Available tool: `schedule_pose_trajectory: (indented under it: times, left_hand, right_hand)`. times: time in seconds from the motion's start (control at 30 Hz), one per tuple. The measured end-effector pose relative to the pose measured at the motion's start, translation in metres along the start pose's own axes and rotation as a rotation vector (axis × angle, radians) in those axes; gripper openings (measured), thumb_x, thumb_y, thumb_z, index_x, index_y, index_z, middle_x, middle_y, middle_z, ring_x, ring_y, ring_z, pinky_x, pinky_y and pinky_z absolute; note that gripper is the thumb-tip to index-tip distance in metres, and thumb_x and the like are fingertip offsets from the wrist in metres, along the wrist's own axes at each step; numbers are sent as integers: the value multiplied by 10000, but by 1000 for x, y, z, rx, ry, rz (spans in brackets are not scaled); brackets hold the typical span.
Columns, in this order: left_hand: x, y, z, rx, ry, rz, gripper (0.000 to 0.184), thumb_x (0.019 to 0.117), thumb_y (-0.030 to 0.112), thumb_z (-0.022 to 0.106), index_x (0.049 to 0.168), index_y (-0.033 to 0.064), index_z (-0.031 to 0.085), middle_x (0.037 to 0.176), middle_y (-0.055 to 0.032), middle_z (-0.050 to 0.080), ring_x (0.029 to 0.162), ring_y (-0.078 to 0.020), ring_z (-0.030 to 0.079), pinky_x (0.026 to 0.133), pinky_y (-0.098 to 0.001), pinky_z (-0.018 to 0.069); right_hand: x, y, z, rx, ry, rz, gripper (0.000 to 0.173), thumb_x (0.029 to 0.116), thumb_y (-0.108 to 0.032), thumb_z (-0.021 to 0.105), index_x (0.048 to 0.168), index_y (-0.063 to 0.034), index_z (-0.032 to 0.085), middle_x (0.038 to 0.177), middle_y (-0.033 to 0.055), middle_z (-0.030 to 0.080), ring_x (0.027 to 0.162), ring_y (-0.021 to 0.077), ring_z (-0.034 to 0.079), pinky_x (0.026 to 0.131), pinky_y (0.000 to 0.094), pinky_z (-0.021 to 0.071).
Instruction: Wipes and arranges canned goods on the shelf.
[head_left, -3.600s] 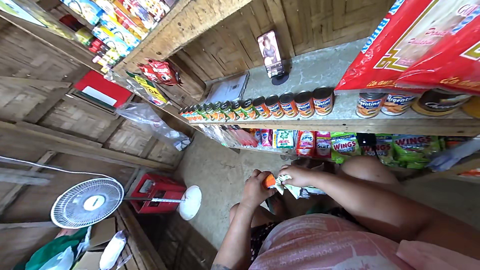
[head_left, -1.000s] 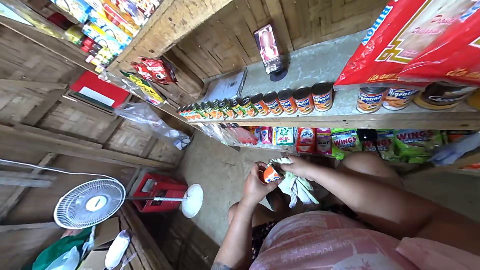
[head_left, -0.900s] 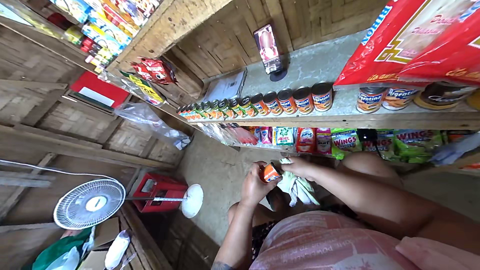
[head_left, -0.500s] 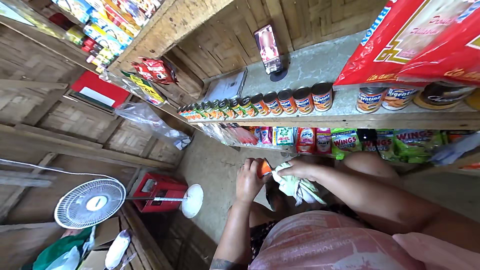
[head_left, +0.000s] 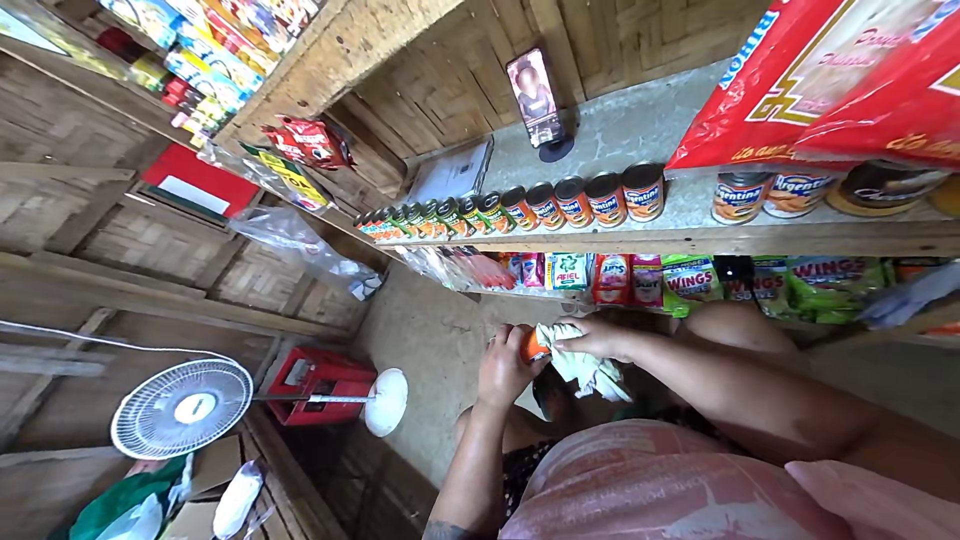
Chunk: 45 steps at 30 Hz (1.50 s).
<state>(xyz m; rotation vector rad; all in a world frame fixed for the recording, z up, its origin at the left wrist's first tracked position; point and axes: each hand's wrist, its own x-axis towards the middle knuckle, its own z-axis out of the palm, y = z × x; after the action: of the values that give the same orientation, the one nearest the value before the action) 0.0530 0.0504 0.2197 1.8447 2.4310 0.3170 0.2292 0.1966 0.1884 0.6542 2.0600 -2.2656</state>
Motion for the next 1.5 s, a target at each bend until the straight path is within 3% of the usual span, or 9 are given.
schedule_pose_trajectory:
  times: [0.2,0.33,0.5,0.77,0.9,1.03,1.2,1.33,1.5]
  left_hand:
    - [-5,3,-1,59,-97,9,616,761,438,859,1267,136,678,1284,-174,654,1120,-360,668,946,-562,540]
    - [-10,12,4,15,-88,9,616,774,450,848,1269,125,679,1290,-167,654,1125,-340,669,957,-539,544]
    - [-12,12,13,-115,-10,10,656,773,465,853,1272,84,663,1266,-190,656,1085,-340,683,923,-531,569]
    - [-9,-2,7,-251,19,-94,683,737,432,886,1259,62,645,1201,-175,655,1010,-293,685,858,-489,594]
    - [-9,-4,10,-353,117,-135,703,742,431,885,1263,29,635,1155,-155,668,958,-235,683,839,-433,596]
    - [-6,3,20,-744,183,-193,687,809,305,847,1300,-63,538,1131,-173,661,897,-179,699,781,-334,616]
    - [2,29,25,-1201,193,-320,571,928,159,688,1372,-81,420,1138,-172,661,1003,-184,688,888,-350,591]
    - [12,41,29,-1286,259,-383,426,987,150,623,1304,-73,447,1062,-155,656,904,-173,690,806,-332,599]
    - [22,55,16,-1172,52,-387,408,1048,264,525,1274,-72,476,1023,-147,653,880,-158,677,802,-333,589]
  right_hand:
    - [12,7,-2,-492,-136,-65,425,1044,-189,586,1429,-18,531,1363,270,588,1280,392,566,1092,573,411]
    - [16,11,3,-643,-30,-23,370,1015,-137,574,1367,-25,570,1330,252,605,1267,407,572,1059,600,436]
    - [15,8,1,-460,137,-102,399,1025,-118,544,1415,-31,544,1420,224,561,1333,338,539,1125,506,415]
    - [9,4,-4,-332,-10,-218,435,1036,-191,601,1424,-6,537,1402,245,572,1313,320,552,1132,479,406]
    - [10,1,-5,-268,65,-177,457,1037,-237,604,1435,-26,527,1407,239,569,1315,316,551,1126,486,412]
    - [13,5,-2,24,296,-118,537,1040,-333,598,1474,-36,493,1476,231,522,1374,307,510,1153,485,401]
    - [-1,-5,8,327,300,-144,580,1059,-365,557,1526,-43,437,1509,179,508,1389,219,501,1164,400,405]
    - [-1,0,11,378,198,-202,580,1085,-373,483,1585,-105,362,1559,124,471,1398,164,493,1166,368,409]
    - [-3,-5,13,541,215,-88,758,986,-326,693,1591,-134,278,1367,136,604,1161,181,651,989,361,550]
